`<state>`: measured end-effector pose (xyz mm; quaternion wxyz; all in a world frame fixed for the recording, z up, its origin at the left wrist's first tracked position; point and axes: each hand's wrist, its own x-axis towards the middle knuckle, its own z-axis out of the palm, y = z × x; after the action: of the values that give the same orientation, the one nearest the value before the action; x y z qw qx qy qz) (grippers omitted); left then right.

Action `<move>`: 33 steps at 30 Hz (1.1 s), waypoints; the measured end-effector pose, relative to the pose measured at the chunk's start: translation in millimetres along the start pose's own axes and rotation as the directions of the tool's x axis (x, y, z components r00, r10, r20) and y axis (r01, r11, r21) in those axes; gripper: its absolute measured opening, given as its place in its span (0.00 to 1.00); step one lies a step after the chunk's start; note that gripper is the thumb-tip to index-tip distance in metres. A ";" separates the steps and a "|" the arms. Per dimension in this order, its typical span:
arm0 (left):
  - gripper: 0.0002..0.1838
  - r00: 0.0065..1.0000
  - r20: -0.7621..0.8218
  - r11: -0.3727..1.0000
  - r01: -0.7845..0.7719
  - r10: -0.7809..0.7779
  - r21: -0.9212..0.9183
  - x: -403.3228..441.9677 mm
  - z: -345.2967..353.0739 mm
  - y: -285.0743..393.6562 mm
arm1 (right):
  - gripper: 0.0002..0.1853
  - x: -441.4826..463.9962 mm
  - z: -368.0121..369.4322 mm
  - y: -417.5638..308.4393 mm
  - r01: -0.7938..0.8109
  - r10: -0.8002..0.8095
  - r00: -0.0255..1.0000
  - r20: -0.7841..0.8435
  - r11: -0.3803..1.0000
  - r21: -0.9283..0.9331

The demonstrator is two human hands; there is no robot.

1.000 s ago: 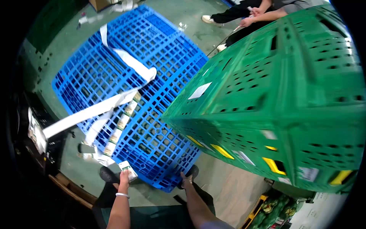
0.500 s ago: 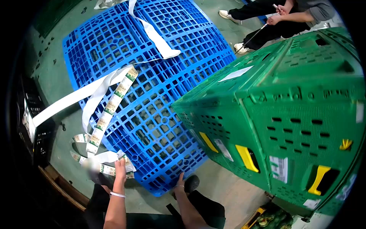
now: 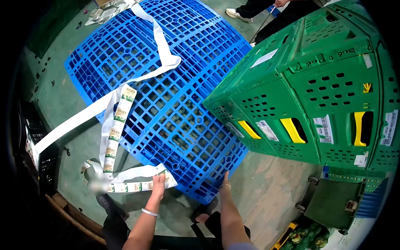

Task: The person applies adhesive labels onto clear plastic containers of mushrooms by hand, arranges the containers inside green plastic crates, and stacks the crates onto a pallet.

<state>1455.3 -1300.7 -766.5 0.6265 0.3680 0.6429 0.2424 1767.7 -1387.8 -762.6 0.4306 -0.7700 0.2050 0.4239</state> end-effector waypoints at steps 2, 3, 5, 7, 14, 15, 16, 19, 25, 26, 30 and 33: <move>0.20 0.981 0.190 0.978 0.088 -0.051 -0.191 -5.2 -24.8 2.3 | 0.46 19.9 -27.6 0.2 -0.064 0.060 0.996 -0.059 0.996 -0.059; 0.20 0.980 0.193 0.978 0.083 -0.046 -0.191 -12.2 -35.4 7.9 | 0.41 -5.3 -30.1 -16.1 0.031 -0.048 0.998 -0.048 0.951 -0.308; 0.18 0.966 0.244 0.963 -0.140 0.082 0.230 -38.4 -63.4 25.3 | 0.34 -52.5 -51.4 -47.0 0.302 -0.374 0.926 0.040 0.675 -0.673; 0.17 0.971 0.224 0.957 -0.146 0.089 0.253 -67.4 -93.0 50.5 | 0.29 -73.0 -80.5 -101.4 0.621 -0.667 0.686 0.290 0.330 -0.711; 0.18 0.984 -0.178 1.000 -0.023 0.025 0.012 -237.7 -241.5 248.9 | 0.23 -297.3 -68.9 -267.8 0.764 -0.677 0.505 0.535 0.064 -0.642; 0.17 0.956 -0.266 0.984 -0.150 0.119 -0.097 -248.8 -271.8 227.4 | 0.23 -319.2 -60.7 -271.9 0.789 -0.666 0.476 0.574 0.036 -0.613; 0.17 0.940 -0.323 0.989 -0.139 0.114 -0.054 -285.5 -306.8 280.6 | 0.23 -335.7 -55.3 -272.8 0.727 -0.507 0.551 0.662 -0.097 -0.680; 0.14 0.783 -0.617 0.880 -0.345 0.078 -0.326 -367.0 -426.2 347.0 | 0.22 -383.4 -17.1 -259.9 0.727 -0.210 0.599 0.773 -0.264 -0.634; 0.21 0.129 -0.982 0.672 -0.740 0.141 -0.001 -514.6 -638.0 399.6 | 0.23 -466.1 79.7 -198.9 0.862 -0.020 0.420 0.907 -0.302 -0.406; 0.21 0.075 -0.991 0.651 -0.759 0.111 0.016 -541.3 -676.1 392.2 | 0.23 -492.4 100.6 -186.3 0.875 -0.050 0.420 0.906 -0.240 -0.420; 0.22 -0.259 -0.966 0.626 -0.752 0.008 0.207 -628.5 -765.8 449.3 | 0.21 -564.4 166.3 -135.7 0.929 -0.020 0.364 0.931 -0.063 -0.365; 0.22 -0.432 -0.900 0.635 -0.681 0.055 0.365 -690.9 -821.3 494.5 | 0.21 -576.8 191.6 -115.3 0.926 0.084 0.372 0.924 -0.107 -0.363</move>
<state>692.2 -1412.3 129.0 -0.1947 0.1084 0.6036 0.7655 1434.0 -1193.1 -279.5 -0.0077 -0.5956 -0.6326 0.4950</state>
